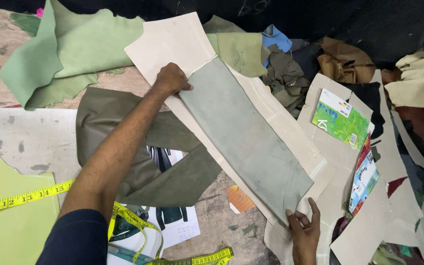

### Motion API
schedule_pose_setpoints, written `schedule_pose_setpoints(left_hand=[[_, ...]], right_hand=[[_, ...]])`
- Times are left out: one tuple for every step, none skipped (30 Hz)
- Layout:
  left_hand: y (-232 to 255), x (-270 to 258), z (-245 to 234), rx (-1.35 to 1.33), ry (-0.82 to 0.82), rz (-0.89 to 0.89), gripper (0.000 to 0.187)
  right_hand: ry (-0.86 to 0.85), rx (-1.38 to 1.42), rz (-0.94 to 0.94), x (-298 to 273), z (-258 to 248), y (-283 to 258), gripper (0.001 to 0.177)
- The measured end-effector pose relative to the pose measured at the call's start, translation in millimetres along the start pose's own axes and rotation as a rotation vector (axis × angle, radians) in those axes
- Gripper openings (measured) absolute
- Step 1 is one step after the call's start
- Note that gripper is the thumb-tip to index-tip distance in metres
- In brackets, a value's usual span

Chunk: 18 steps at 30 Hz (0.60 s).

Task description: The person aligns a paper pattern on a lime green fabric, marks the outline with chalk, and cuts the fabric along the marked lines using shears. They then measure and fold the cut fabric piece.

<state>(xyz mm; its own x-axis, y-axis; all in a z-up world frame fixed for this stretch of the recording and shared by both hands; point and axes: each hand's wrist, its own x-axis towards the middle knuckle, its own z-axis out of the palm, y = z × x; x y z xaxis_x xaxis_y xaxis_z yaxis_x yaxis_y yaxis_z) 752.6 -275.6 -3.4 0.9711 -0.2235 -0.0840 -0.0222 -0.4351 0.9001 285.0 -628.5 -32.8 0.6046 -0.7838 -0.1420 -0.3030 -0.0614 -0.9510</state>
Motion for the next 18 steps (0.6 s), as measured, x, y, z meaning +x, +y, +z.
schedule_pose_setpoints(left_hand=[[4.4,2.3,-2.6,0.021,-0.012,0.059,0.027],[9.0,5.3,-5.7,-0.020,-0.023,0.079,0.027],[11.8,7.6,-9.5,-0.060,-0.034,0.096,0.027],[13.5,9.7,-13.3,-0.101,-0.044,0.112,0.027],[12.5,10.1,-17.0,-0.131,-0.059,0.110,0.027],[9.8,9.7,-20.7,-0.162,-0.072,0.108,0.027],[5.7,7.9,-22.5,-0.193,-0.087,0.107,0.027],[-0.3,3.8,-22.7,-0.142,-0.085,0.105,0.026],[-5.5,-0.2,-23.4,-0.091,-0.080,0.109,0.026],[-11.1,-4.8,-23.6,-0.039,-0.076,0.112,0.025],[-16.0,-8.4,-22.4,0.009,-0.059,0.139,0.025],[-20.5,-11.3,-20.2,0.058,-0.042,0.166,0.025],[-25.7,-13.7,-19.4,0.106,-0.023,0.187,0.025],[-29.2,-13.8,-18.9,0.100,-0.007,0.196,0.026],[-33.5,-14.8,-17.8,0.095,0.004,0.201,0.026],[-36.8,-15.1,-17.2,0.089,0.016,0.205,0.027],[-37.9,-14.2,-16.4,0.120,0.027,0.209,0.027],[-38.3,-14.0,-15.9,0.150,0.039,0.213,0.027]], right_hand=[[-0.030,0.029,-0.005,0.5,-3.2,-5.0,0.062],[-0.061,0.059,-0.009,1.6,-6.2,-9.2,0.058],[-0.061,0.073,-0.036,2.4,-10.9,-12.2,0.051],[-0.061,0.086,-0.063,4.0,-17.0,-14.7,0.044],[-0.061,0.099,-0.086,4.1,-21.7,-14.0,0.038],[-0.052,0.085,-0.064,4.1,-24.9,-11.0,0.031],[-0.042,0.071,-0.044,3.6,-28.3,-6.5,0.024],[-0.032,0.058,-0.023,2.8,-31.1,-0.9,0.018],[-0.056,-0.004,-0.051,2.4,-30.7,5.9,0.018],[-0.079,-0.065,-0.078,0.0,-29.0,14.2,0.018],[-0.106,-0.130,-0.114,2.5,-28.0,18.9,0.019],[-0.130,-0.100,-0.102,4.9,-26.6,23.5,0.019],[-0.159,-0.072,-0.087,7.6,-24.5,28.0,0.020],[-0.188,-0.044,-0.072,11.2,-22.7,31.3,0.021],[-0.178,-0.051,-0.069,11.9,-22.0,35.2,0.021],[-0.169,-0.059,-0.066,12.5,-21.4,38.2,0.021],[-0.157,-0.065,-0.066,13.5,-21.0,39.7,0.021],[-0.159,-0.077,-0.050,14.1,-21.5,40.1,0.021]])
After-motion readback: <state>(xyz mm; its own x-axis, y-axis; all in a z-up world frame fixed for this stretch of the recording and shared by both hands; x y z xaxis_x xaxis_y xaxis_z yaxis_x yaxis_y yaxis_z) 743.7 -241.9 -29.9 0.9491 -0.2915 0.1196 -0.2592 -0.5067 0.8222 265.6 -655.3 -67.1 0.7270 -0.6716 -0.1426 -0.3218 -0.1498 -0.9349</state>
